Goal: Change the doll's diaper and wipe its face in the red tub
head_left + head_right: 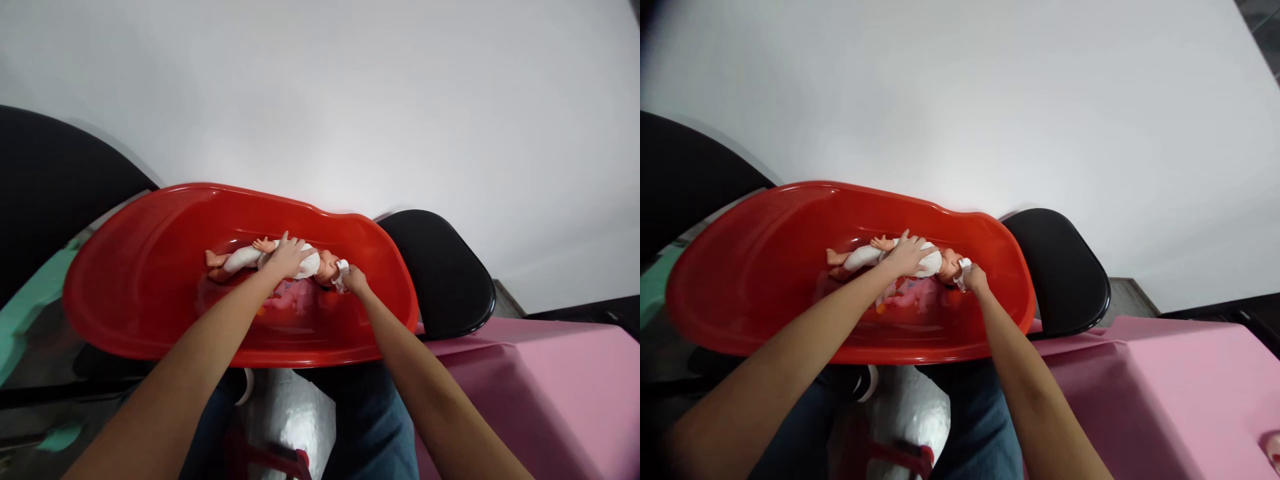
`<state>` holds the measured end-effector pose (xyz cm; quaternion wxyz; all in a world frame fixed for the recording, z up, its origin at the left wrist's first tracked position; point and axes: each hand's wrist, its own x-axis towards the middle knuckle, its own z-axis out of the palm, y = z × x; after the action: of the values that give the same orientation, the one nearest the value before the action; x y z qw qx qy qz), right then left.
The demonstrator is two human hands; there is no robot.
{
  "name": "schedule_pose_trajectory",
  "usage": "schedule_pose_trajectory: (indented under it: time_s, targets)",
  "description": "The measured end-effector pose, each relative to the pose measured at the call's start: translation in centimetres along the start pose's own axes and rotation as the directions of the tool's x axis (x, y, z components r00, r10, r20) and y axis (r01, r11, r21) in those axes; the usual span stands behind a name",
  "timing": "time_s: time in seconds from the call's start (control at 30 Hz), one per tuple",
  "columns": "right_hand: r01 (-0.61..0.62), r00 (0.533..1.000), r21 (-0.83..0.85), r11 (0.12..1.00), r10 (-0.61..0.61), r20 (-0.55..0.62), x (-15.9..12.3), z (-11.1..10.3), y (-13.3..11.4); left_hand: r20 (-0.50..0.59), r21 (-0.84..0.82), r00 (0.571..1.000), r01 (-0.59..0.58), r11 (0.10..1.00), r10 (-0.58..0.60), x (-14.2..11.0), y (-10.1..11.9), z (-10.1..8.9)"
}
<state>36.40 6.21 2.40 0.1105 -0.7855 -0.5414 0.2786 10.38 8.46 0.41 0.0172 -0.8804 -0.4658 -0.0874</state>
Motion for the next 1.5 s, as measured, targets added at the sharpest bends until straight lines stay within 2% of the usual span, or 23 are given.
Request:
schedule_pose_trajectory:
  time_s: [0.13,0.2,0.3,0.47,0.57,0.77,0.83,0.9,0.93,1.0,1.07,1.13,1.2,1.33,1.5]
  targets:
    - [0.161,0.987,-0.049,0.986,-0.161,0.007,-1.3,0.7,-1.1,-0.003,0.016,1.0,0.006,1.0,-0.006,0.0,0.0,0.0]
    - [0.27,0.962,-0.098,0.958,-0.272,-0.003,-1.8,1.4,-1.6,-0.005,0.012,1.0,0.008,1.0,-0.008,0.0,0.0,0.2]
    - [0.383,0.919,-0.262,0.886,-0.395,0.008,-2.4,2.4,-1.8,-0.001,0.0,1.0,0.007,1.0,-0.007,0.2,-0.1,0.5]
    - [0.514,0.854,-0.48,0.711,-0.48,0.202,-3.2,3.2,-1.6,0.008,0.002,1.0,0.006,1.0,-0.006,0.3,-0.2,0.7]
    - [0.559,0.821,-0.551,0.62,-0.507,0.263,-3.5,3.2,-1.8,0.009,-0.003,1.0,0.007,1.0,-0.007,0.3,-0.2,0.7]
    - [0.486,0.874,-0.55,0.679,-0.395,0.284,-4.4,2.7,-1.9,0.002,-0.011,1.0,0.015,1.0,-0.015,0.2,-0.2,0.6]
    - [0.433,0.898,-0.531,0.729,-0.299,0.322,-4.7,2.0,-1.9,-0.003,-0.007,1.0,0.015,1.0,-0.015,0.2,-0.1,0.4]
    - [0.317,0.931,-0.483,0.817,-0.172,0.321,-4.8,0.9,-1.8,-0.013,0.006,1.0,0.015,1.0,-0.015,0.0,0.1,0.2]
    - [0.249,0.95,-0.448,0.859,-0.128,0.285,-4.6,0.3,-1.8,-0.018,0.013,1.0,0.013,1.0,-0.013,0.0,0.1,0.1]
    - [0.163,0.984,-0.359,0.919,-0.127,0.122,-4.1,-0.9,-1.7,-0.023,0.022,1.0,0.007,1.0,-0.007,-0.1,0.2,-0.2]
    - [0.167,0.978,-0.275,0.947,-0.194,-0.075,-3.4,-1.6,-1.4,-0.02,0.028,1.0,0.002,1.0,-0.002,-0.2,0.3,-0.4]
    - [0.218,0.952,-0.227,0.949,-0.258,-0.165,-2.8,-1.5,-1.1,-0.009,0.033,1.0,0.004,0.999,-0.003,-0.2,0.3,-0.5]
    - [0.283,0.938,-0.238,0.929,-0.32,-0.134,-2.4,-0.7,-0.9,-0.001,0.037,1.0,0.006,0.999,-0.006,-0.2,0.3,-0.6]
    - [0.436,0.893,-0.342,0.832,-0.446,0.054,-2.4,1.5,-1.0,-0.005,0.037,1.0,0.009,0.999,-0.009,-0.3,0.3,-0.6]
    - [0.492,0.869,-0.488,0.721,-0.439,0.228,-3.0,2.6,-1.5,0.007,0.008,1.0,0.021,1.0,-0.021,-0.1,0.3,-0.4]
